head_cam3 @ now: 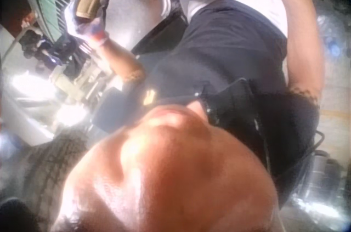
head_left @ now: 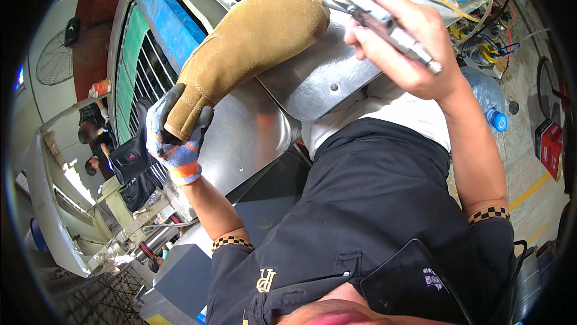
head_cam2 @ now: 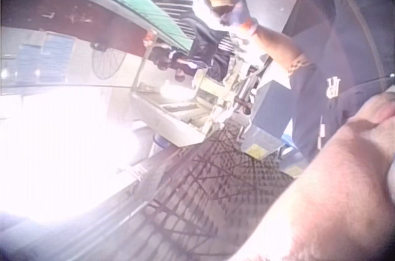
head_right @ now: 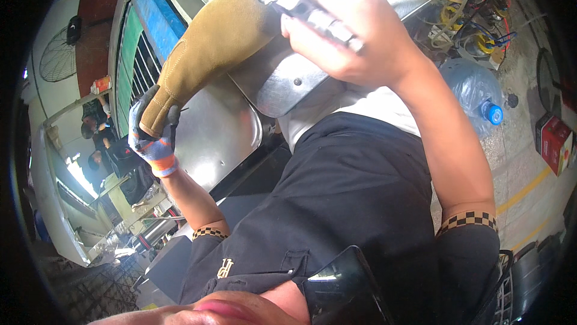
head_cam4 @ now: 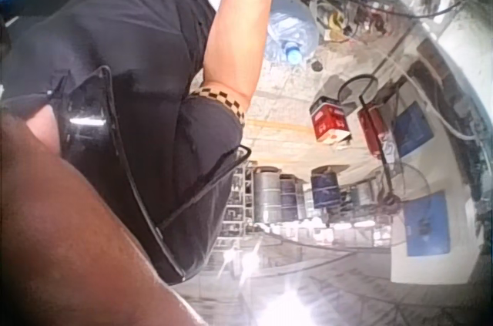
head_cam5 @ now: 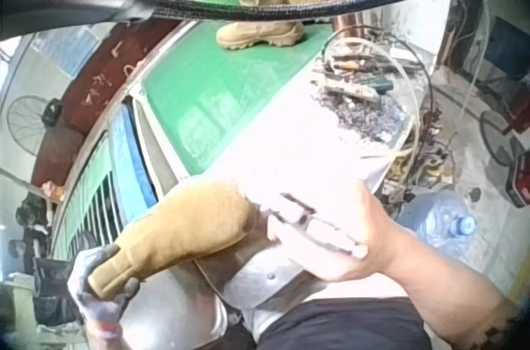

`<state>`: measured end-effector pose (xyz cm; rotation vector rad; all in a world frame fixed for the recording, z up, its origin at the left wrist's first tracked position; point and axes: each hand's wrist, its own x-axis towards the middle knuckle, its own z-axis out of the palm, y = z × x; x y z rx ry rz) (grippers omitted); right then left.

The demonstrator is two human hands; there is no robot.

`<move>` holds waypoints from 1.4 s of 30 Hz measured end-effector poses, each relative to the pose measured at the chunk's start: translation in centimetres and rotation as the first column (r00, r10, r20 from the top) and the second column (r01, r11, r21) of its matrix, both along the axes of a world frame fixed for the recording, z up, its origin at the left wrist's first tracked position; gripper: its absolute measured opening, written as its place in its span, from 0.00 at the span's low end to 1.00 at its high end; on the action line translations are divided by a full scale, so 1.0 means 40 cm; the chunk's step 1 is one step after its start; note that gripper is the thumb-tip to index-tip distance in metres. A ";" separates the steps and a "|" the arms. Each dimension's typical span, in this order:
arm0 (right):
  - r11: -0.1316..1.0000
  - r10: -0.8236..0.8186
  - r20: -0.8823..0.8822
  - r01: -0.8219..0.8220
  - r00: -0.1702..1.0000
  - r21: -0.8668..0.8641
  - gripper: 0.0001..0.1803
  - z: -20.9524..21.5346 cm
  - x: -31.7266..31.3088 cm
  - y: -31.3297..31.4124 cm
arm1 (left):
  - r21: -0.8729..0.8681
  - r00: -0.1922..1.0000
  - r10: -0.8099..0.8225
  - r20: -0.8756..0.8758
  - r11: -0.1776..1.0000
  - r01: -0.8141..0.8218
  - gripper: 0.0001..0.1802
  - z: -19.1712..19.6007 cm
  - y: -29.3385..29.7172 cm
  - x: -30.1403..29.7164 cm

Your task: The person uses a handheld spray tool to apply a substance along the seam between the upper and the sole of tan boots, handling them by hand and rotating them.

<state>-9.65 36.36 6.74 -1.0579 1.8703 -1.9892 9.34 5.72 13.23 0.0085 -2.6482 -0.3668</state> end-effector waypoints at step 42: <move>0.965 -0.231 0.023 0.232 0.973 -0.122 0.26 -0.143 -0.110 0.030 | -0.664 0.975 -0.102 0.198 0.717 0.210 0.22 0.068 -0.181 -1.006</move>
